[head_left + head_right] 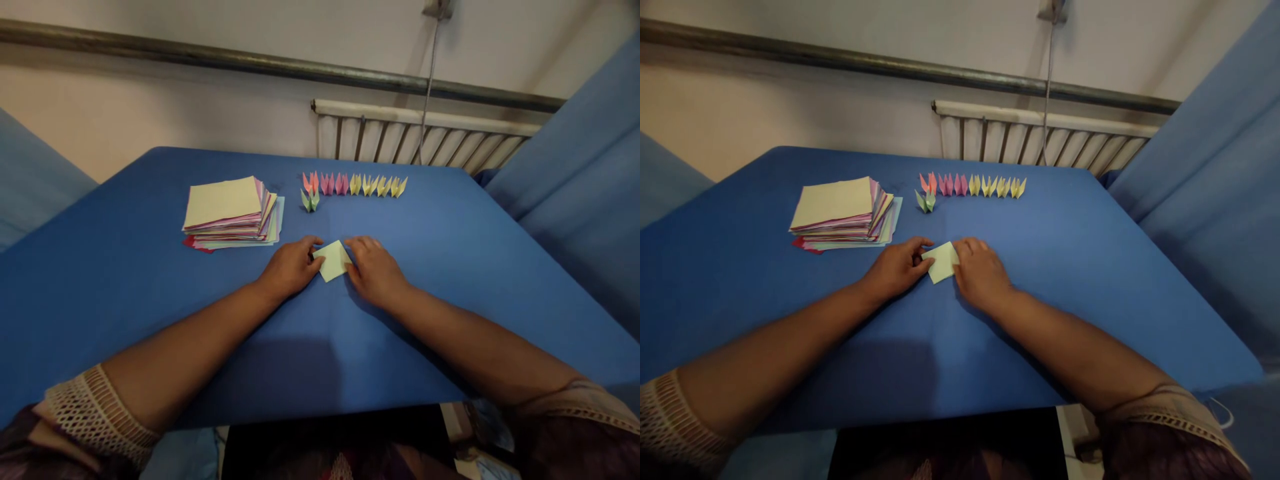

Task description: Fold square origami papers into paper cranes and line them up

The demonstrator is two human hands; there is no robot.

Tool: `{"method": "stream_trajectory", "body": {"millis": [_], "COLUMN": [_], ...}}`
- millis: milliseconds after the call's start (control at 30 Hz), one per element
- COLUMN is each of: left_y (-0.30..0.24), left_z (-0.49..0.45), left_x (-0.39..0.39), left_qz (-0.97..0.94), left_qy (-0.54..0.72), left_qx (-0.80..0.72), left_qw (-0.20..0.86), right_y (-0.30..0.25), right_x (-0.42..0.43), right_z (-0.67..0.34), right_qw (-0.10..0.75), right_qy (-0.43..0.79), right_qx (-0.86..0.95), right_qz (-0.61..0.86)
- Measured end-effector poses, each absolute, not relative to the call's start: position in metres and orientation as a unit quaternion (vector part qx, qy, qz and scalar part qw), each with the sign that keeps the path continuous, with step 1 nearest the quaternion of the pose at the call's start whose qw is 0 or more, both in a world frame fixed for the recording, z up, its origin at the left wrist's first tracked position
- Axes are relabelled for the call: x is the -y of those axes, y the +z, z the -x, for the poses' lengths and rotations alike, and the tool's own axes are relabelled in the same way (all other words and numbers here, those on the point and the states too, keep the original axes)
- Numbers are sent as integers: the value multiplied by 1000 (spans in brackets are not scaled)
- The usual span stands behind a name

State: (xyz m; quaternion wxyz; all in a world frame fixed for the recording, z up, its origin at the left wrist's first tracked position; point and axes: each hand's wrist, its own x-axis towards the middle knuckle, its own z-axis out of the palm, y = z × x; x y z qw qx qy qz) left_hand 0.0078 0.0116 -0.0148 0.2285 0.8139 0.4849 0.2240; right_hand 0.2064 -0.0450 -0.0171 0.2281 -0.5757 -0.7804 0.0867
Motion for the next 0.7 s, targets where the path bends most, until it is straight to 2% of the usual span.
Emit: {"method": "stream_trajectory", "body": {"millis": [133,333,533,700], "left_y": [-16,-16,-15,-18], "left_z": [-4,-4,-14,-11], "left_x": [-15,-7,21,15], "left_qz": [-830,-878,-941,-942], "left_qy": [203,204,105,42], "left_qx": [-480,-421,-258,-289], "left_qw": [197,103,192,166], "right_y": [-21,-25,-18,-16], "right_x": [58,70,69,69], "right_z": [-196,-186,-186,-187], "right_qw": [150,84,25,23], "right_qy": [88,117,153,138], "right_qx": [845,840,842,843], "right_qz": [506,523,517,520]}}
